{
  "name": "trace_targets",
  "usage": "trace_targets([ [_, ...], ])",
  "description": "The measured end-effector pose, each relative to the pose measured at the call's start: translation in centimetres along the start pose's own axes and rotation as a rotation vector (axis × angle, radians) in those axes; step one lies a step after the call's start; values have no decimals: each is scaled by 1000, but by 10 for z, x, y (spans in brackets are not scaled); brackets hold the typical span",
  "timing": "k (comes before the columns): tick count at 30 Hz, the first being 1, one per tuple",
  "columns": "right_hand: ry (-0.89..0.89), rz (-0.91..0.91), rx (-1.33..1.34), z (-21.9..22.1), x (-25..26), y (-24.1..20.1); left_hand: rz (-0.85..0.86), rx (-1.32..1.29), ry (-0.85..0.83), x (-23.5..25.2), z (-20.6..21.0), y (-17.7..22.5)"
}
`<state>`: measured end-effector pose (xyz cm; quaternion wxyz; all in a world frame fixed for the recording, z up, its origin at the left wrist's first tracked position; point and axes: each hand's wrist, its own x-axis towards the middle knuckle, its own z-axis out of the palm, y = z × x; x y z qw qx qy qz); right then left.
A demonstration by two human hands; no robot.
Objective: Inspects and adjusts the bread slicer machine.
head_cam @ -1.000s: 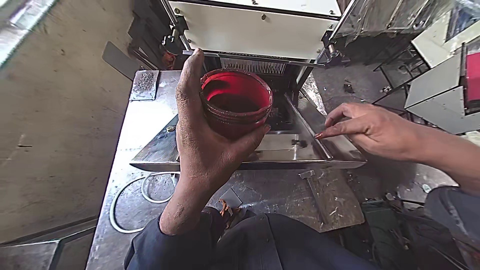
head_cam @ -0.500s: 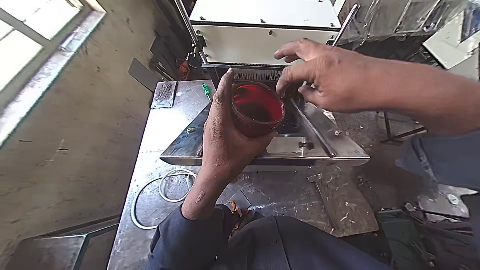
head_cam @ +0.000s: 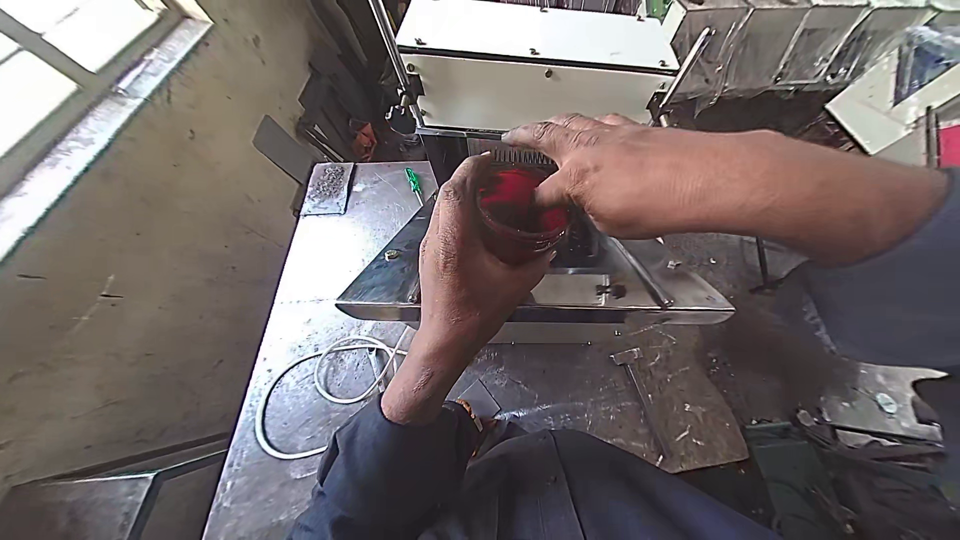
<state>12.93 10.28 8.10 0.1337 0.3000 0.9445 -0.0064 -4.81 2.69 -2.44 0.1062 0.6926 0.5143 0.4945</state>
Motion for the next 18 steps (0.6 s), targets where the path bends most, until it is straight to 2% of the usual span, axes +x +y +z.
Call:
trace_targets([
  [3,-16,-44,26,4,6,0,-19,-16,8,1,-3,0],
  [7,-21,35,44,-7,12,-8,-28,-41,25,2,-15,0],
  [13,-2,44,65,-21,35,-26,28,45,32,6,-47,-3],
  [18,26,-18,115,-22,50,-39,-10,48,-3,1,-69,-13],
])
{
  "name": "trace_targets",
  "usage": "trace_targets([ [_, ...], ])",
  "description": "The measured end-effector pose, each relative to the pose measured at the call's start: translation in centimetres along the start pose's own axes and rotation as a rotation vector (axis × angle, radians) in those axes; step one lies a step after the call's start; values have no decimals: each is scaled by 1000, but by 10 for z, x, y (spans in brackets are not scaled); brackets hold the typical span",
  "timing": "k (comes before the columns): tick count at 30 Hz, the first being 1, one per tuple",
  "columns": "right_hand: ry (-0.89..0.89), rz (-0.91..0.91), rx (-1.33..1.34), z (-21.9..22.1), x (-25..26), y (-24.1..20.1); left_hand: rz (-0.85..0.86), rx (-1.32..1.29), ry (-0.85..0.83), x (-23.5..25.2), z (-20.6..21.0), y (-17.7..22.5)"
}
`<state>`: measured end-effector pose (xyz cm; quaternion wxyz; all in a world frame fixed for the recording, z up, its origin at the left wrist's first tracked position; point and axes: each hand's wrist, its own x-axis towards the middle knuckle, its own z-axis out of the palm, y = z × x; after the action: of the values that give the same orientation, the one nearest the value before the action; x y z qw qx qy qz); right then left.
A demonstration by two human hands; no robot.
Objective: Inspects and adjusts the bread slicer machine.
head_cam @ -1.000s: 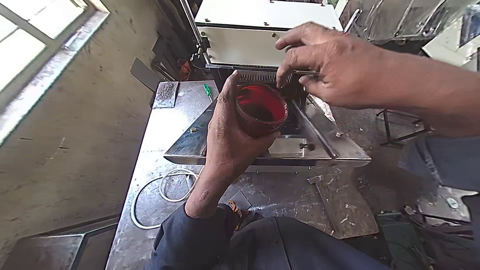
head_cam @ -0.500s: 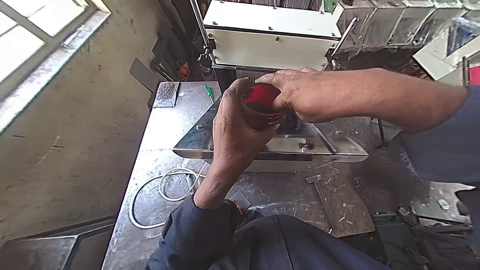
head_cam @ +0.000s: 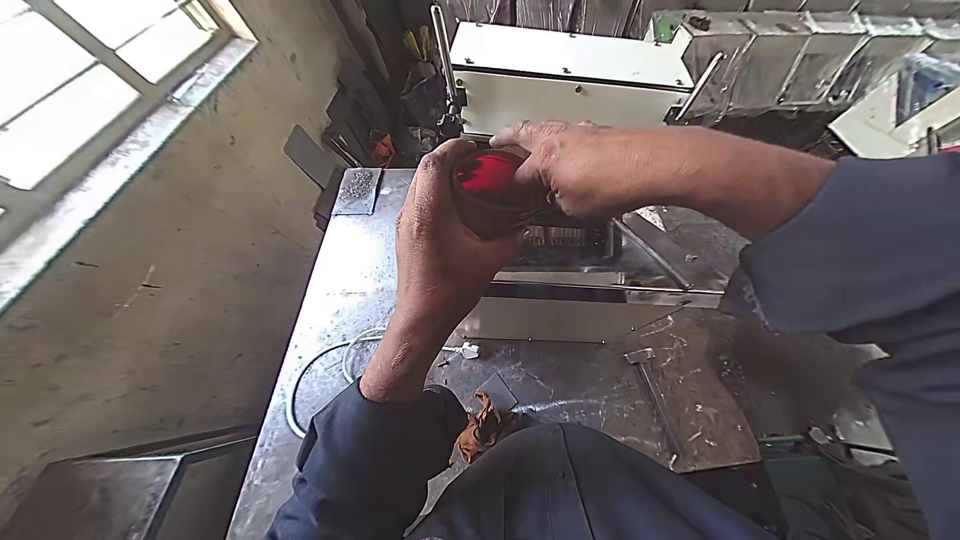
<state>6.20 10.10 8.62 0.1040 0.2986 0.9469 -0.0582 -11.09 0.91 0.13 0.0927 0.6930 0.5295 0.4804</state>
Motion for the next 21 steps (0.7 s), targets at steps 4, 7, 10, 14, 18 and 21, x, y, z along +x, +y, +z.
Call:
trace_targets([
  [4,87,-115,190,3,5,-1,-107,-146,-33,-6,-15,-16],
  [7,126,-44,444,0,1,-6,-236,-270,-79,-15,-29,-2],
  [10,128,19,895,2,-3,-10,-261,-397,-18,-4,-32,-22],
  [14,98,50,1233,17,-2,-2,-188,-399,8,-17,-38,-29],
  [18,76,146,1371,37,6,5,-185,-335,62,-12,-45,-51],
  [21,49,241,1204,52,20,9,-187,-302,96,-15,-55,-57],
])
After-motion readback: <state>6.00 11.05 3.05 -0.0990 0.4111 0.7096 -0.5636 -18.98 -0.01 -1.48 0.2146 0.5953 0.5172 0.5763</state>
